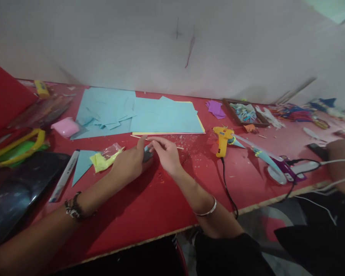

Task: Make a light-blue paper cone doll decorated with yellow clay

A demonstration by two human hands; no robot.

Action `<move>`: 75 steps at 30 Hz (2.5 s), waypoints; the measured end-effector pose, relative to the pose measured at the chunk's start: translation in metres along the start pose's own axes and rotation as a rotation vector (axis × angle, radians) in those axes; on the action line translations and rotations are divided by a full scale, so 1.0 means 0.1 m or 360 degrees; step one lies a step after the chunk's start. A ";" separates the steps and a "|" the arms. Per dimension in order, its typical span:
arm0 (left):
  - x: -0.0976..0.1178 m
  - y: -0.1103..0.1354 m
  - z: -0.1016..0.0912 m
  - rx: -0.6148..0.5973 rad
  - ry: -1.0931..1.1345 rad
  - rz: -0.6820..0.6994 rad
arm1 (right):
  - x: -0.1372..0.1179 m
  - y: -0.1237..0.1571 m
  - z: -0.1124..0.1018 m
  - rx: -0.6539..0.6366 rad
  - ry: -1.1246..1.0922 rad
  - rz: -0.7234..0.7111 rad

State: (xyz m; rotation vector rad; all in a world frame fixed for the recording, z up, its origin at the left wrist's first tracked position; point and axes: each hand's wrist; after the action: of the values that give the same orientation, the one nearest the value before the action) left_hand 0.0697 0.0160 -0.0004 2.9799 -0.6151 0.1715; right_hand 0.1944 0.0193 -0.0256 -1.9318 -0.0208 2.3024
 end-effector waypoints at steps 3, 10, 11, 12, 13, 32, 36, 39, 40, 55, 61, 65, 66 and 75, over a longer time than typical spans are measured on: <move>-0.05 -0.01 0.01 -0.0021 -0.0022 -0.0026 | -0.01 0.00 0.01 0.0036 -0.0035 0.0000; -0.18 0.01 0.02 -0.0056 0.0117 -0.0104 | -0.05 0.03 0.01 0.0087 0.0158 0.0058; -0.20 0.02 0.01 -0.0057 0.0136 -0.0100 | -0.05 0.04 0.01 0.0089 0.0170 0.0071; -0.23 0.03 0.01 -0.0058 0.0153 -0.0096 | -0.05 0.04 0.01 0.0088 0.0170 0.0079; -0.25 0.05 0.01 -0.0056 0.0178 -0.0090 | -0.05 0.04 0.02 0.0085 0.0162 0.0082; -0.39 0.28 0.00 -0.0107 0.1997 -0.0139 | -0.04 0.06 0.03 0.0034 0.0239 -0.0052; -0.39 0.33 0.00 -0.0166 0.2048 -0.0067 | -0.05 0.08 0.06 0.0030 0.0131 0.0017; -0.41 0.32 0.01 -0.0270 0.1977 -0.0053 | -0.06 0.09 0.07 0.0019 0.0107 0.0036; -0.42 0.32 0.01 -0.0278 0.1963 -0.0075 | -0.07 0.09 0.07 0.0011 0.0109 0.0036; -0.36 0.28 0.06 -0.0268 0.2409 -0.0209 | -0.06 0.12 0.08 -0.0022 0.0211 -0.0028; -0.36 0.32 0.09 -0.0166 0.2012 -0.0098 | -0.10 0.11 0.07 0.0025 0.0239 -0.0063; -0.34 0.32 0.07 -0.0111 0.2042 -0.0050 | -0.11 0.12 0.10 -0.0011 0.0184 0.0012; -0.33 0.33 0.07 -0.0111 0.2043 -0.0046 | -0.11 0.13 0.11 -0.0019 0.0142 0.0029; -0.29 0.37 0.15 0.0015 0.1717 -0.0120 | -0.16 0.21 0.13 -0.0086 0.0328 -0.0279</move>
State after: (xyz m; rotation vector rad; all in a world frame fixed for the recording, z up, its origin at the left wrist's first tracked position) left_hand 0.0299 -0.0085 -0.0167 2.3557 -0.3275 1.5848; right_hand 0.1820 -0.0027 -0.0099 -2.0918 -0.2235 2.0043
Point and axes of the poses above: each hand's wrist, its own y-axis away from the middle knuckle, its own z-axis out of the palm, x = y × z, and after that the axes turned 6 degrees about -y, right-handed
